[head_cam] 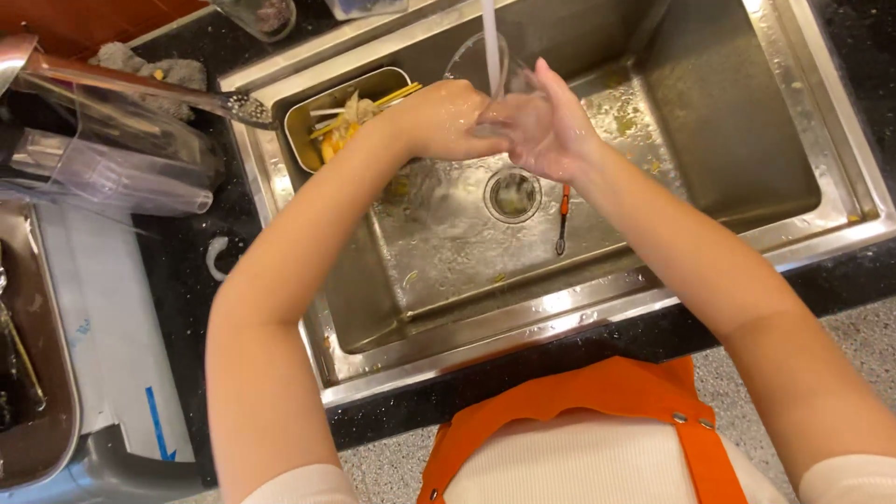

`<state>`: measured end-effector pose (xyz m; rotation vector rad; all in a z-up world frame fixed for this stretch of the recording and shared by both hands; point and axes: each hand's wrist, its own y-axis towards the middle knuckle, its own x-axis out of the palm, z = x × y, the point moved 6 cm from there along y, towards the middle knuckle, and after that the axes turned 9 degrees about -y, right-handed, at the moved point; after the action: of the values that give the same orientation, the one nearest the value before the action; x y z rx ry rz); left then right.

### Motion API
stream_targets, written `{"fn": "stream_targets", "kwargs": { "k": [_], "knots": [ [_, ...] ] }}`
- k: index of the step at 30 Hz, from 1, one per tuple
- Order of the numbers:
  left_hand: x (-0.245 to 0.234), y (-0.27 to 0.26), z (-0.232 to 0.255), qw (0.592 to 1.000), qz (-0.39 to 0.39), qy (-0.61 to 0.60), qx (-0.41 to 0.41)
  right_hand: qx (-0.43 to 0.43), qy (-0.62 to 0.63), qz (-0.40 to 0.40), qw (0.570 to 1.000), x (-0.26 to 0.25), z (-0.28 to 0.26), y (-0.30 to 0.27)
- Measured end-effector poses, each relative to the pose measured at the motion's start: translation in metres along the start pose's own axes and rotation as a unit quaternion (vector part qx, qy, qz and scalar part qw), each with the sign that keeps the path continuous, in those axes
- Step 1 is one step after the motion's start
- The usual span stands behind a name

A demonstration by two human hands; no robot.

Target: Washing a juicer component and a glass in a kitchen sink.

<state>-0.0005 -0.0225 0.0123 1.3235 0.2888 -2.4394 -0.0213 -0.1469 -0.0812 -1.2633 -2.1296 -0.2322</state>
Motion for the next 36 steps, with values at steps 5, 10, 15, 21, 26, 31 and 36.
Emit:
{"fn": "stream_targets", "kwargs": {
  "k": [5, 10, 15, 21, 26, 31, 36],
  "knots": [
    [0.016, 0.007, -0.042, 0.996, 0.025, -0.084, -0.016, -0.074, 0.114, 0.062, 0.989, -0.024, 0.031, 0.017],
    [0.026, 0.014, -0.073, 0.658, 0.259, -0.678, -0.201, -0.304, -0.348, 0.275, 0.843, -0.017, -0.016, -0.025],
    [0.033, 0.019, -0.013, 0.773, 0.216, -0.596, -0.004, -0.368, -0.408, 0.205, 0.81, -0.035, -0.045, -0.047],
    [0.016, 0.021, 0.02, 0.998, -0.019, -0.062, -0.027, -0.003, -0.008, 0.076, 0.997, -0.013, -0.017, -0.019],
    [0.057, 0.004, -0.019, 0.921, -0.107, 0.356, 0.116, 0.053, -0.082, 0.079, 0.992, -0.04, 0.016, 0.0],
    [0.041, -0.004, -0.024, 0.985, -0.021, 0.16, 0.059, -0.19, -0.219, 0.142, 0.946, -0.045, -0.007, 0.013],
    [0.077, 0.024, -0.057, 0.866, 0.117, -0.482, -0.066, -0.289, -0.465, 0.122, 0.828, -0.052, -0.03, -0.002]
  ]
}}
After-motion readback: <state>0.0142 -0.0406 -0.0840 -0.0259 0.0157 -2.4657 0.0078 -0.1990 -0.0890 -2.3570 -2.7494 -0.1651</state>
